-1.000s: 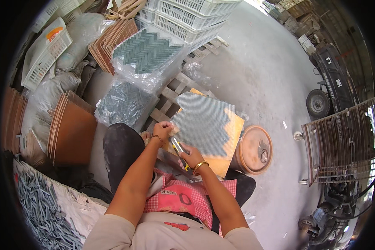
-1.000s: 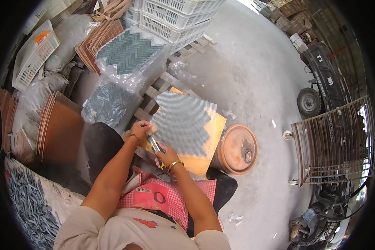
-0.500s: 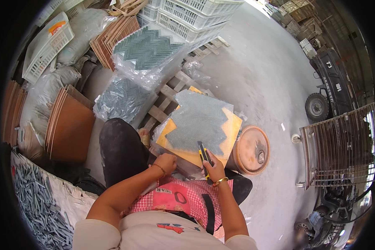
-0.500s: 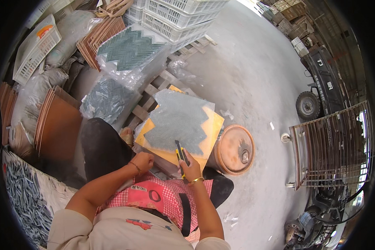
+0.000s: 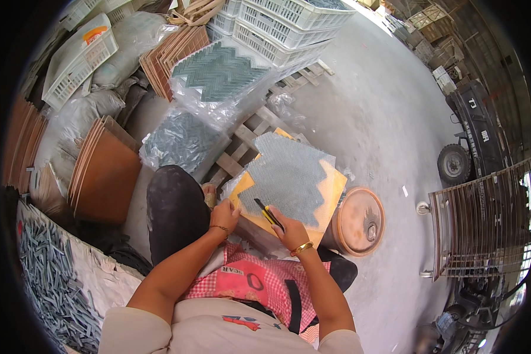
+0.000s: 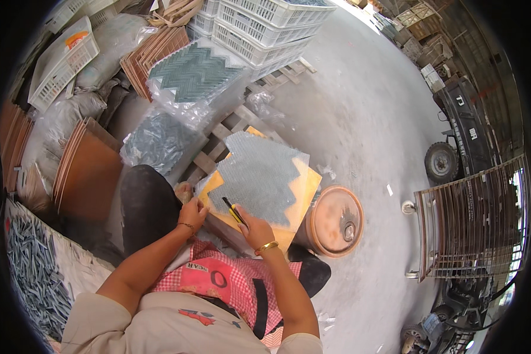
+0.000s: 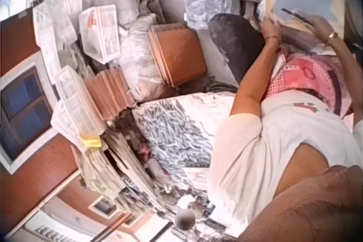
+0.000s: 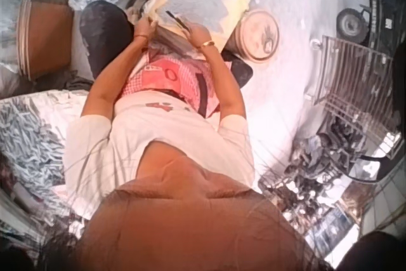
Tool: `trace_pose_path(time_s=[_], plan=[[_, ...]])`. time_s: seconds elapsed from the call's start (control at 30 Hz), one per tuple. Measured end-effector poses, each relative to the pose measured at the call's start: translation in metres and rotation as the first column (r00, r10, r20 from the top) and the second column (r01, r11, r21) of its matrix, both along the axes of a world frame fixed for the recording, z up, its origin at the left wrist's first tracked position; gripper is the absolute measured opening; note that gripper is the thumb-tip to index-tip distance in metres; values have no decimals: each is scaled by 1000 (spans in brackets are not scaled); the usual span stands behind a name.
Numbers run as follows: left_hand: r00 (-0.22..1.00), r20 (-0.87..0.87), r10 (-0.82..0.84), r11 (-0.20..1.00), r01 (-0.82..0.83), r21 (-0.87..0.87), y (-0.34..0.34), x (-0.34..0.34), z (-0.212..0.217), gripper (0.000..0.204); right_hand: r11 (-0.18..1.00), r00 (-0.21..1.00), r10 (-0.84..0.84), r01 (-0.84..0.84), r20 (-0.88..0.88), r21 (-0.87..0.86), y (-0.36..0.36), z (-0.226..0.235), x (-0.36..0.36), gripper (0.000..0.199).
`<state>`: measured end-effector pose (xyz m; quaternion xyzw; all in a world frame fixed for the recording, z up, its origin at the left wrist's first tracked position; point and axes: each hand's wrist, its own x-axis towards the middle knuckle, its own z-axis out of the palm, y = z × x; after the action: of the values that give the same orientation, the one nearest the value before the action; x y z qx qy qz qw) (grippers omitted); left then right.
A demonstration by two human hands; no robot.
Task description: The person sits on the floor and uses a utility knife to cut a patterned tile sheet placed on a wooden board. They score and snap the tile along a straight line, then set the cut piece aside and repeat the process with another tile.
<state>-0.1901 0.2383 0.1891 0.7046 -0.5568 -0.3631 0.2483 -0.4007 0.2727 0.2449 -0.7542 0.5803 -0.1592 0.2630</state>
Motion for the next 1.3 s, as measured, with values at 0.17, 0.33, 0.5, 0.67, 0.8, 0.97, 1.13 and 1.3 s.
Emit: trace_pose_path(time_s=[0.17,0.33,0.5,0.67,0.8,0.97,1.13,1.3], plan=[[963,-215,160,984,-139,109,-7,-1,-35,22,982,934,187,-175,-305,68,-30,8,33,51],[949,-242,203,976,-178,124,-10,-10,-35,14,964,858,251,-264,-448,34,-42,-7,45,48],[967,-195,161,987,-157,37,-7,-9,-38,14,961,841,256,-274,-477,33,-38,-7,50,52],[948,-222,230,972,-233,13,-6,-13,-48,11,962,832,246,-271,-498,22,-22,-2,50,58],[943,-231,239,970,-241,22,-6,-15,-53,11,971,840,228,-234,-492,50,-8,-5,40,57],[954,-194,230,972,-233,5,-9,-14,-58,11,975,849,190,-221,-493,-5,4,-1,37,54],[970,-150,192,975,-205,-80,-10,-15,-60,12,975,851,181,-221,-493,-25,14,-2,33,51],[955,-238,180,984,-178,28,-5,-9,-65,12,987,912,157,-135,-379,83,15,8,18,50]])
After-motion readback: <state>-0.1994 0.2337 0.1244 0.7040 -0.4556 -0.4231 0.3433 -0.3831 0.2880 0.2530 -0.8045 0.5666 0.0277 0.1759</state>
